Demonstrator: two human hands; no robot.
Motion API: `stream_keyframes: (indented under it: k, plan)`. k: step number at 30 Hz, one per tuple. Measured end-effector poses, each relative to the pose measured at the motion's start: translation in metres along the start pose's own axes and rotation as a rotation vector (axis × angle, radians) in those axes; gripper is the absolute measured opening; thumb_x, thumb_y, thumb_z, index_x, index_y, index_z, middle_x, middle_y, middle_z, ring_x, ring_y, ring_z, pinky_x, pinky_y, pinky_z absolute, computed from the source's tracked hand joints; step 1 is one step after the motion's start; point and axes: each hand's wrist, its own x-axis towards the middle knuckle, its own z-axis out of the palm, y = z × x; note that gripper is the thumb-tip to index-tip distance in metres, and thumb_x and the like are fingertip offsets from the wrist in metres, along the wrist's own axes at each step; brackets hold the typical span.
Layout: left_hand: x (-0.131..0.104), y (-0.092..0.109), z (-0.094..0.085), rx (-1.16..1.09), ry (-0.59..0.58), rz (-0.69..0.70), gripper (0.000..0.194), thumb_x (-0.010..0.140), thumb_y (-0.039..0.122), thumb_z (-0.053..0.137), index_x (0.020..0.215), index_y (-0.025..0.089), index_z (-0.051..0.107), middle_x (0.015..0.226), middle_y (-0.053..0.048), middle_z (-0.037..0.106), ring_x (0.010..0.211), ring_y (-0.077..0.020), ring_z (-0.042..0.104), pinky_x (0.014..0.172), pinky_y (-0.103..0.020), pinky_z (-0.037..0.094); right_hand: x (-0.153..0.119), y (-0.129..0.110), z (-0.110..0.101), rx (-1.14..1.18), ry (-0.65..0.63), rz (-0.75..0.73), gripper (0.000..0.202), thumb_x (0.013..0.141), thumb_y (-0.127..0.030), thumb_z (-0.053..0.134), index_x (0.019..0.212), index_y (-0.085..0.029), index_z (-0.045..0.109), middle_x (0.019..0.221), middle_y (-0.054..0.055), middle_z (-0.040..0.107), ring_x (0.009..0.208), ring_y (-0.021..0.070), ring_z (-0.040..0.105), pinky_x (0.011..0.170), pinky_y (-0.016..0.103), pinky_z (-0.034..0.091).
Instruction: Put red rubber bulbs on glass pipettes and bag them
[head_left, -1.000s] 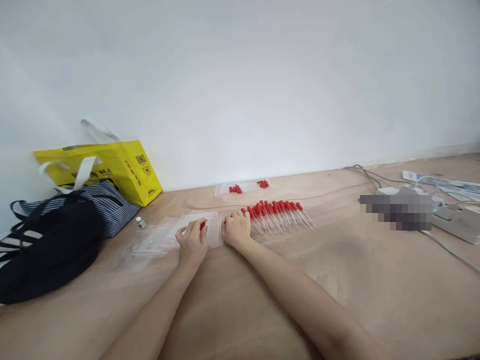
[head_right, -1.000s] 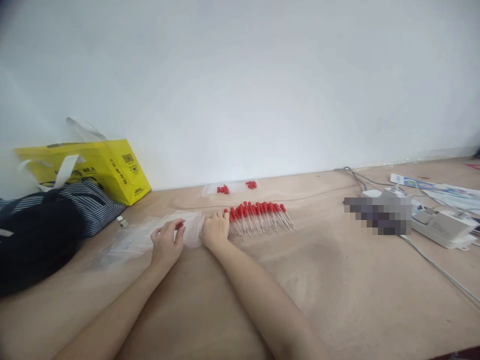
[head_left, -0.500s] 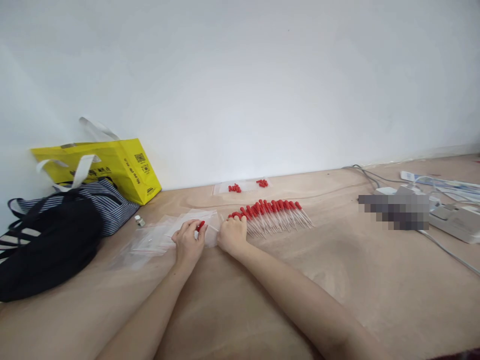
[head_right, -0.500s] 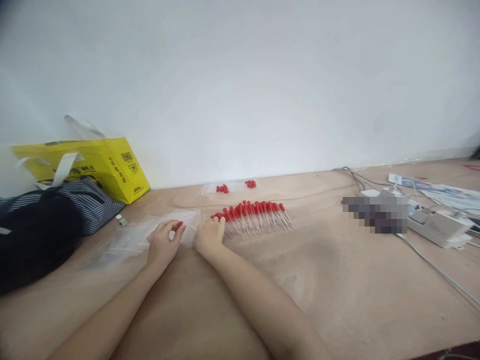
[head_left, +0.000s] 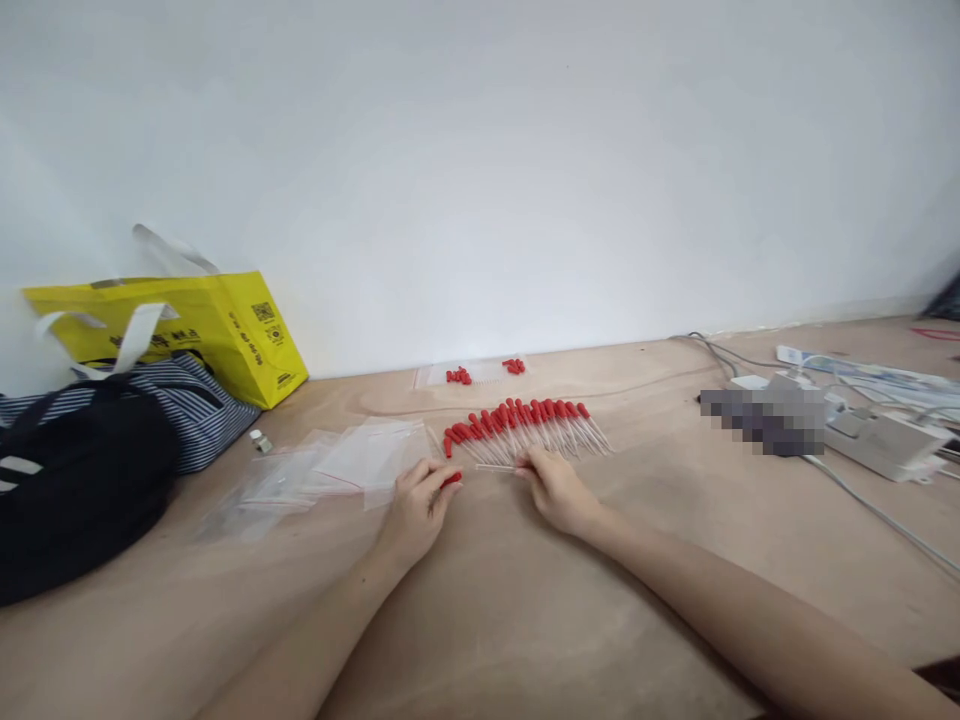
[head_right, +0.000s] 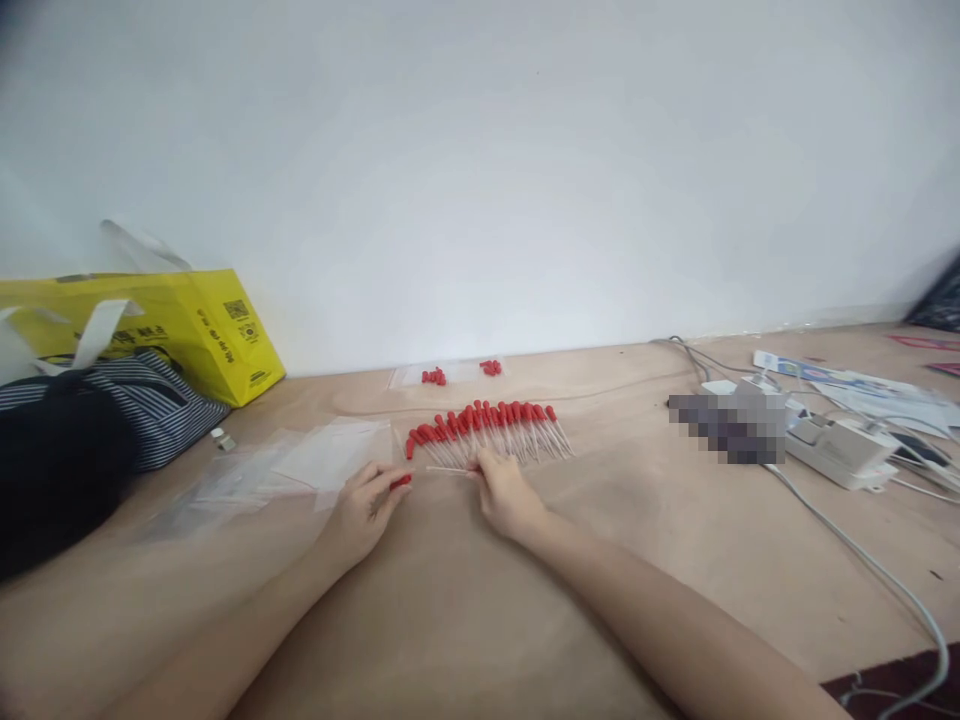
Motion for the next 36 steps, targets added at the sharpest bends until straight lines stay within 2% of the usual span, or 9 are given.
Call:
stream_keyframes:
  k: [2,4,9,13,17,23,26,31,36]
  plan:
    - [0.000,0.008,0.005,-0.014,-0.023,0.022,0.021,0.083,0.028,0.042,0.089,0.019,0.060,0.079,-0.004,0.059,0.076,-0.0160,0.055,0.071,-0.030,0.043,-0.013,0.011,-0.004,0.109,0.094,-0.092,0.021,0.083,-0.011,0.034,0.096,-0.016,0.051,0.091,0.007,0.060,0.084,0.0152,0.053,0.071,0.026,0.035]
    - [0.000,0.013,0.008,-0.019,-0.050,0.036,0.021,0.083,0.027,0.042,0.090,0.018,0.060,0.081,-0.005,0.060,0.077,-0.0162,0.056,0.071,-0.031,0.042,-0.021,0.014,-0.005,0.152,0.132,-0.155,0.028,0.083,-0.009,0.034,0.104,-0.017,0.051,0.093,0.008,0.060,0.085,0.0153,0.053,0.073,0.027,0.036]
    - [-0.002,0.017,0.010,-0.019,-0.081,0.033,0.021,0.084,0.028,0.040,0.089,0.019,0.059,0.082,-0.004,0.065,0.077,-0.0159,0.058,0.076,-0.033,0.038,-0.022,0.006,0.001,0.104,0.090,-0.233,0.039,0.078,-0.001,0.036,0.109,-0.020,0.052,0.085,0.005,0.059,0.079,0.0131,0.051,0.071,0.026,0.036]
    - [-0.003,0.019,0.009,-0.026,-0.078,0.007,0.022,0.086,0.027,0.037,0.087,0.020,0.058,0.083,-0.003,0.065,0.078,-0.0153,0.058,0.078,-0.033,0.035,-0.022,0.002,0.003,0.075,0.056,-0.242,0.041,0.077,-0.001,0.038,0.110,-0.020,0.054,0.081,0.005,0.057,0.077,0.0139,0.049,0.072,0.027,0.034]
    - [-0.005,0.023,0.008,-0.015,-0.100,0.011,0.023,0.086,0.025,0.035,0.084,0.019,0.057,0.079,-0.002,0.064,0.076,-0.0144,0.057,0.079,-0.034,0.032,-0.024,0.003,-0.002,0.081,0.019,-0.247,0.036,0.078,-0.005,0.040,0.106,-0.020,0.057,0.079,0.005,0.057,0.076,0.0146,0.048,0.072,0.028,0.032]
    - [-0.008,0.029,0.007,0.048,-0.207,0.134,0.023,0.086,0.023,0.035,0.082,0.020,0.058,0.077,-0.001,0.065,0.074,-0.0136,0.057,0.089,-0.038,0.024,-0.025,0.007,-0.014,-0.077,-0.063,-0.287,0.041,0.074,0.000,0.039,0.102,-0.023,0.059,0.082,0.003,0.058,0.069,0.0123,0.045,0.070,0.027,0.026]
    - [-0.008,0.030,0.007,0.051,-0.215,0.151,0.024,0.086,0.022,0.033,0.081,0.020,0.057,0.076,-0.001,0.065,0.073,-0.0133,0.057,0.089,-0.038,0.023,-0.025,0.007,-0.017,-0.127,-0.060,-0.320,0.037,0.074,-0.001,0.039,0.098,-0.022,0.060,0.081,0.003,0.059,0.065,0.0113,0.045,0.068,0.026,0.024]
    - [-0.008,0.032,0.006,0.036,-0.199,0.159,0.026,0.086,0.023,0.031,0.079,0.020,0.055,0.074,-0.001,0.064,0.071,-0.0134,0.057,0.088,-0.038,0.023,-0.026,0.001,-0.014,-0.103,-0.028,-0.334,0.023,0.080,-0.012,0.040,0.087,-0.019,0.060,0.071,0.001,0.058,0.061,0.0104,0.045,0.066,0.026,0.022]
    - [-0.009,0.034,0.005,-0.005,-0.212,0.122,0.024,0.086,0.022,0.031,0.080,0.019,0.054,0.073,-0.001,0.063,0.071,-0.0137,0.056,0.085,-0.036,0.026,-0.029,-0.002,-0.010,-0.109,0.013,-0.362,0.024,0.081,-0.013,0.036,0.085,-0.018,0.059,0.067,0.001,0.055,0.058,0.0102,0.042,0.065,0.027,0.021]
